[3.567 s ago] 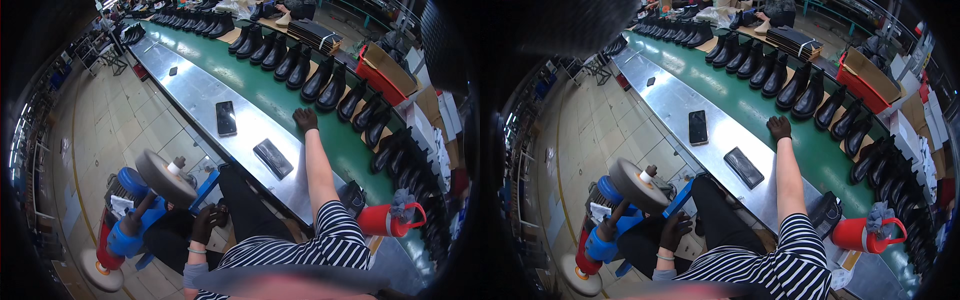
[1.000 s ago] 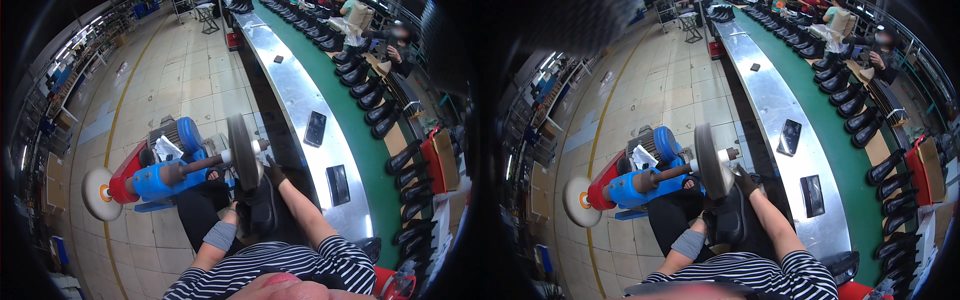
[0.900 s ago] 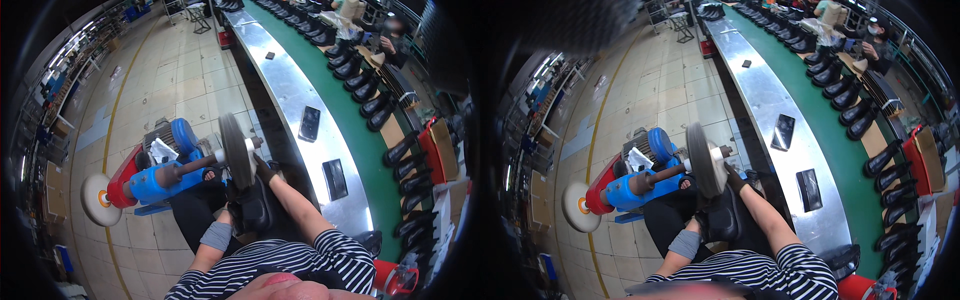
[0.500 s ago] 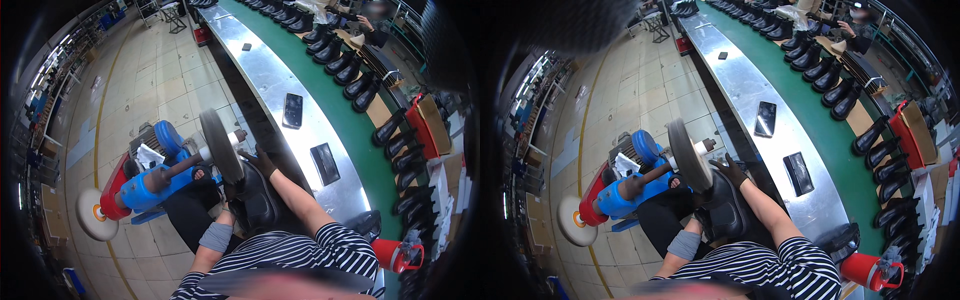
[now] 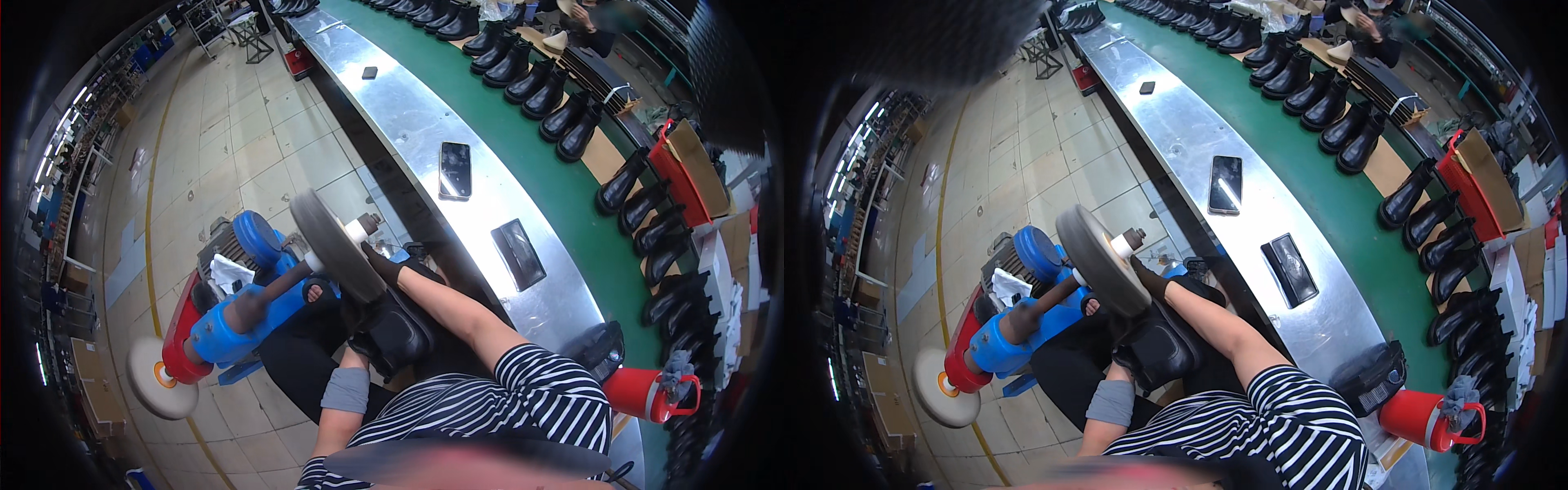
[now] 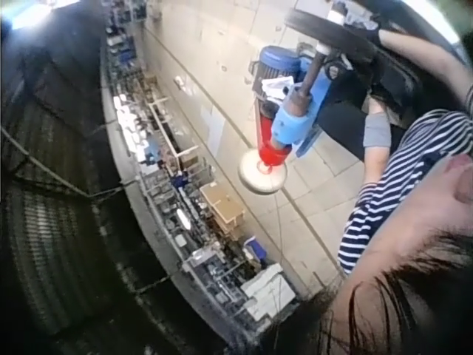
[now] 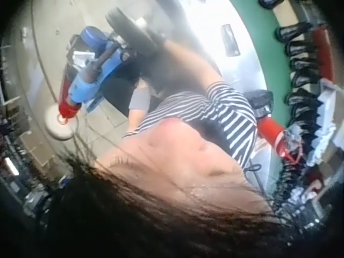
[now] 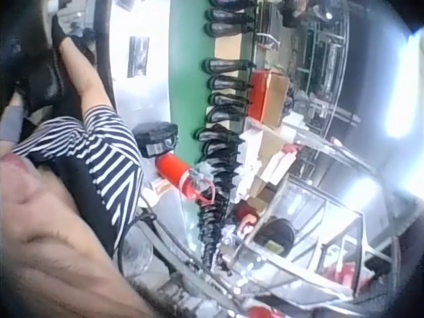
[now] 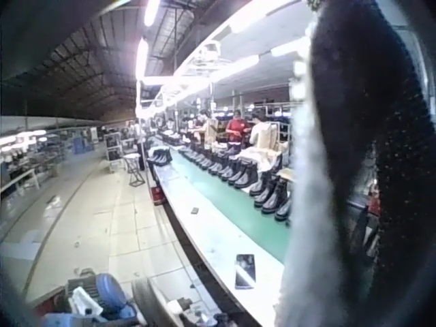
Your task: Polishing and finishing leather boots using an industrial rotating buffing machine.
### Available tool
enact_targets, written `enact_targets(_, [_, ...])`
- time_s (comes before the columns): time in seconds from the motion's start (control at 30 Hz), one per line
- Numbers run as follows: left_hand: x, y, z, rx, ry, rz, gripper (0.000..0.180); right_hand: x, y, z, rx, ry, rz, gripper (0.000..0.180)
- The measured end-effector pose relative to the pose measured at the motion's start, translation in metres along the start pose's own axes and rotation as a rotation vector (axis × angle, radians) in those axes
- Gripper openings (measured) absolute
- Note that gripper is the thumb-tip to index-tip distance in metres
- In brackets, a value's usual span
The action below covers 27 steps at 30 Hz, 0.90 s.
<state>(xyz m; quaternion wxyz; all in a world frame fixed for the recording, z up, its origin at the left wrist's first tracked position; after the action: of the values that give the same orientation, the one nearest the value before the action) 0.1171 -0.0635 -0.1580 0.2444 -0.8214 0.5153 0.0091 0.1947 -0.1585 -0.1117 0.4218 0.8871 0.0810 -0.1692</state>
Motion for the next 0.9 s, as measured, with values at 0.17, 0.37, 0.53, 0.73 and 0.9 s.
enact_targets(0.17, [-0.023, 0.027, 0.021, 0.016, -0.057, 0.004, 0.041, -0.063, 0.012, 0.014, -0.632, -0.037, 0.033, 0.049])
enact_targets(0.37, [0.026, 0.051, -0.016, 0.047, -0.130, -0.009, 0.041, -0.201, 0.061, 0.006, -0.486, 0.278, 0.157, 0.076])
enact_targets(0.53, [0.028, 0.060, -0.022, 0.070, -0.205, -0.027, 0.040, -0.300, 0.098, -0.064, -1.042, 0.313, 0.168, 0.128])
enact_targets(0.73, [0.023, 0.024, -0.070, 1.747, -0.287, 0.191, 0.038, -0.324, 0.083, -0.071, -1.034, -0.011, 0.328, 0.130])
enact_targets(0.9, [0.006, -0.002, -0.044, 0.426, -0.324, -0.362, 0.038, -0.311, 0.085, -0.060, -0.451, -0.018, 0.366, 0.090])
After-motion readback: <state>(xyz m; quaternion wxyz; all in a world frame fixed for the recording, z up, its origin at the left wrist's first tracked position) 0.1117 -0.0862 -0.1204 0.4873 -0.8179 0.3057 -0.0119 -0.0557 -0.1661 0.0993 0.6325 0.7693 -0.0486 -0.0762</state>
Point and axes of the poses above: each hand's wrist, its own x-axis towards the middle knuckle, its own z-axis out of the back of the hand, y = z × x, the point moved 9 cm from there along x, towards the middle knuckle, and after that the axes turned 8 degrees about x, right-handed, at the moved point
